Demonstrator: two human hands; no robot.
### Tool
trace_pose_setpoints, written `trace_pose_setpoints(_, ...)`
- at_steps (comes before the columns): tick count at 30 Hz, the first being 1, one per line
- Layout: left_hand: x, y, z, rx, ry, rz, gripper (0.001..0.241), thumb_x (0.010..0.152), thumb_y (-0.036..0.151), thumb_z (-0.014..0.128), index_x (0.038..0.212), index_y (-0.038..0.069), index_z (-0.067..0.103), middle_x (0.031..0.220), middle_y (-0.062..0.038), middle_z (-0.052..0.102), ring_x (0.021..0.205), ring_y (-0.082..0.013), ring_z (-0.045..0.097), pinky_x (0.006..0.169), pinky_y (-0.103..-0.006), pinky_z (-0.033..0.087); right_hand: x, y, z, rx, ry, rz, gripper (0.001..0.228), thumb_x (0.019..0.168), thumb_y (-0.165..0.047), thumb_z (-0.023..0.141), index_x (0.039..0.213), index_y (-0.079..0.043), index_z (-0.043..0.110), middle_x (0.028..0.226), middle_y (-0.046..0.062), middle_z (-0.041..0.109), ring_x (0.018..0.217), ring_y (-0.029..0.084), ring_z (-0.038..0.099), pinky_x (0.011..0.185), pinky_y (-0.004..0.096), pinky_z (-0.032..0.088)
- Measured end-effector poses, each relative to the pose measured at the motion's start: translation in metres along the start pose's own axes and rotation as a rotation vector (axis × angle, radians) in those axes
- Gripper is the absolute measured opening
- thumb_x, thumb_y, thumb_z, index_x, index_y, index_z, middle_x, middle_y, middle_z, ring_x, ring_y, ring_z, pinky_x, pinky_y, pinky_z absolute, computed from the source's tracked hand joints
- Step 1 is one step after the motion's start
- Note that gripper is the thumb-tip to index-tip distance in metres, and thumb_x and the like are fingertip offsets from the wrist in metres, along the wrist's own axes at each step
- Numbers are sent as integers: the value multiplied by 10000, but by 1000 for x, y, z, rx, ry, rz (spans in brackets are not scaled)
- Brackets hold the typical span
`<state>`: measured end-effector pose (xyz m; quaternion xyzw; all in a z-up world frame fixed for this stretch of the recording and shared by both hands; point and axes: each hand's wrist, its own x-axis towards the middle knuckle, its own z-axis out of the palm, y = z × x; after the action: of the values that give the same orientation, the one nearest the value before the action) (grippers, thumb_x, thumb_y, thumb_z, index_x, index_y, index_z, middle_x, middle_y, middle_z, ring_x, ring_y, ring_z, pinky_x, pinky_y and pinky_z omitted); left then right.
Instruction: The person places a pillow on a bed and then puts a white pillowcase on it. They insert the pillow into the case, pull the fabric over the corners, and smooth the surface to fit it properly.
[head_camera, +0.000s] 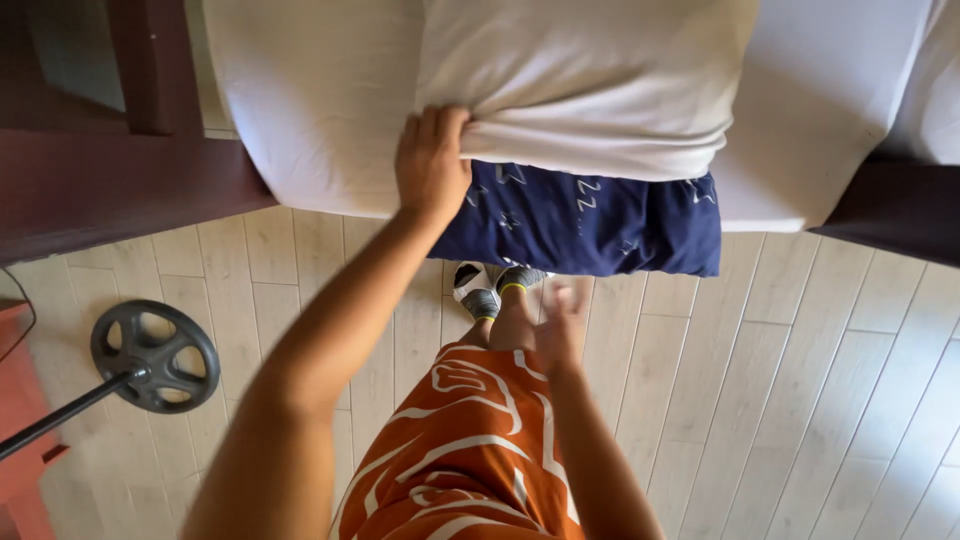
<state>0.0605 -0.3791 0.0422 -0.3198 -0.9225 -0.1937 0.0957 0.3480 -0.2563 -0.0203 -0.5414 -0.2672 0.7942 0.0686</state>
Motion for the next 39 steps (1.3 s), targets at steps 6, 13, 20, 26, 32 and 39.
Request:
trace_pose_setpoints(6,4,55,-36,-542,36,-187,332,798,45,708,1115,112,631,1045,-102,672,993,-327,667,873,-436,549,0,46,93,202,-362,570,707,953,-510,568,1529,-170,341,1505,112,456,1313,361,510,1086,633,406)
trace_pose_setpoints(13,32,-11,-49,-88,304,-14,335,829,-6,699,1140,111,653,949,-99,556,887,-321,589,753,-441,501,-14,-44,145,409,-499,327,395,889,-228,669,1236,-49,612,1286,135,683,1212,331,647,1133,522,512)
trace_pose_setpoints(20,5,-6,-14,-234,-94,-641,687,649,180,828,1243,56,508,1115,-206,549,916,-443,616,690,-534,517,16,-59,125,521,-642,487,426,1018,-203,681,1352,56,636,1316,215,681,1194,338,643,936,388,546)
trace_pose_setpoints(26,-52,81,-70,-531,114,-711,628,779,-61,690,1352,51,459,1212,-234,519,1047,-488,598,800,-525,540,24,-70,163,250,-455,377,453,926,-259,572,1315,-29,597,1264,127,679,1151,296,674,994,443,594)
trace_pose_setpoints(32,-76,92,-79,-554,118,-623,540,790,-68,675,1281,37,476,1154,-214,527,1021,-432,619,799,-487,540,63,-53,170,302,-738,241,384,1174,-279,510,1444,-12,570,1387,155,634,1272,318,584,1094,496,477)
trace_pose_setpoints(39,-121,8,-13,-1104,265,-1439,371,849,72,607,1212,87,530,990,-97,644,871,-249,644,806,-410,605,-14,-78,124,-929,-784,11,454,997,-208,695,1390,5,616,1241,136,727,1095,239,716,960,411,568)
